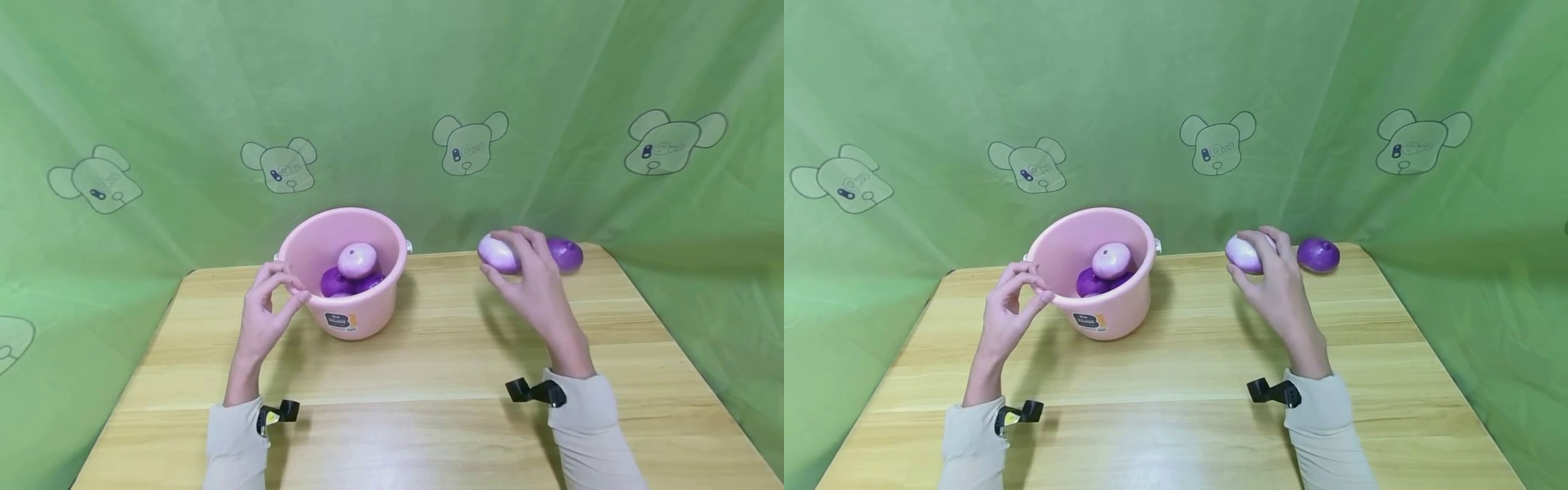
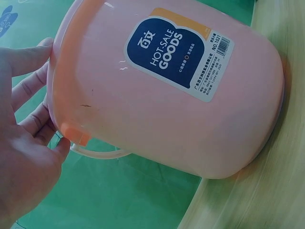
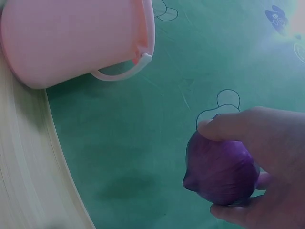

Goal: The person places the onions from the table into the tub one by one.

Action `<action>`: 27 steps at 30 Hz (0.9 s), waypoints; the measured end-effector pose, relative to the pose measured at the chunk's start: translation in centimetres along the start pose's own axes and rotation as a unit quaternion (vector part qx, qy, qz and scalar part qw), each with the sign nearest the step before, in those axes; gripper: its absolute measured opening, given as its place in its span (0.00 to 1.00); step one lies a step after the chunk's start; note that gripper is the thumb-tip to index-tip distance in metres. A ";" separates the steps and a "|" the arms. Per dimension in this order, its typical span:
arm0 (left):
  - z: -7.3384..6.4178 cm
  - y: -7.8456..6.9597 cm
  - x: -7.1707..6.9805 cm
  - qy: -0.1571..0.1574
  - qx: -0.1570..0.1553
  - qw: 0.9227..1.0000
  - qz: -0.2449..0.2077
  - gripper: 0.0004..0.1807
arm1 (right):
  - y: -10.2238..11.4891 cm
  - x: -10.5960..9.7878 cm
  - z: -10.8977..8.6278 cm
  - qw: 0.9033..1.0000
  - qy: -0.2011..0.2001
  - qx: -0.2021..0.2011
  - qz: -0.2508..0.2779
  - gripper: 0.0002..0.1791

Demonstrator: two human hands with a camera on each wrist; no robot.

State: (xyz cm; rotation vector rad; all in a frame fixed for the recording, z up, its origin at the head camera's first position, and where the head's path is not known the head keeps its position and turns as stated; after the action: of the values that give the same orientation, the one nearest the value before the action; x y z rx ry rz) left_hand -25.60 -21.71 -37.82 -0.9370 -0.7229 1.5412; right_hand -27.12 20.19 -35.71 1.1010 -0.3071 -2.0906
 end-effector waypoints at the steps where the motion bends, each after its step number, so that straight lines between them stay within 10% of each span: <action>1: 0.0 0.0 0.0 0.000 0.000 1.000 0.000 0.07 | 0.1 0.1 0.0 1.000 -0.002 -0.004 0.000 0.31; 27: -0.1 -0.1 -0.1 0.000 -0.004 1.000 0.001 0.07 | 2.7 0.4 0.7 0.998 -0.030 -0.046 0.029 0.32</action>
State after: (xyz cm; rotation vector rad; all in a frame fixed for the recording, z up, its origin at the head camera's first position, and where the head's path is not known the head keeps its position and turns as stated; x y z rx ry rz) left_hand -25.51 -21.78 -37.78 -0.9441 -0.7294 1.5411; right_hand -26.47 17.91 -34.13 0.9665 -0.2667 -2.0670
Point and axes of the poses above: each hand's wrist, its own z-axis towards the middle knuckle, its own x-axis out of the palm, y = z × x, the point moved 7 cm from there along z, towards the middle knuckle, and after that the axes turned 7 degrees about -x, right-handed, at the moved point
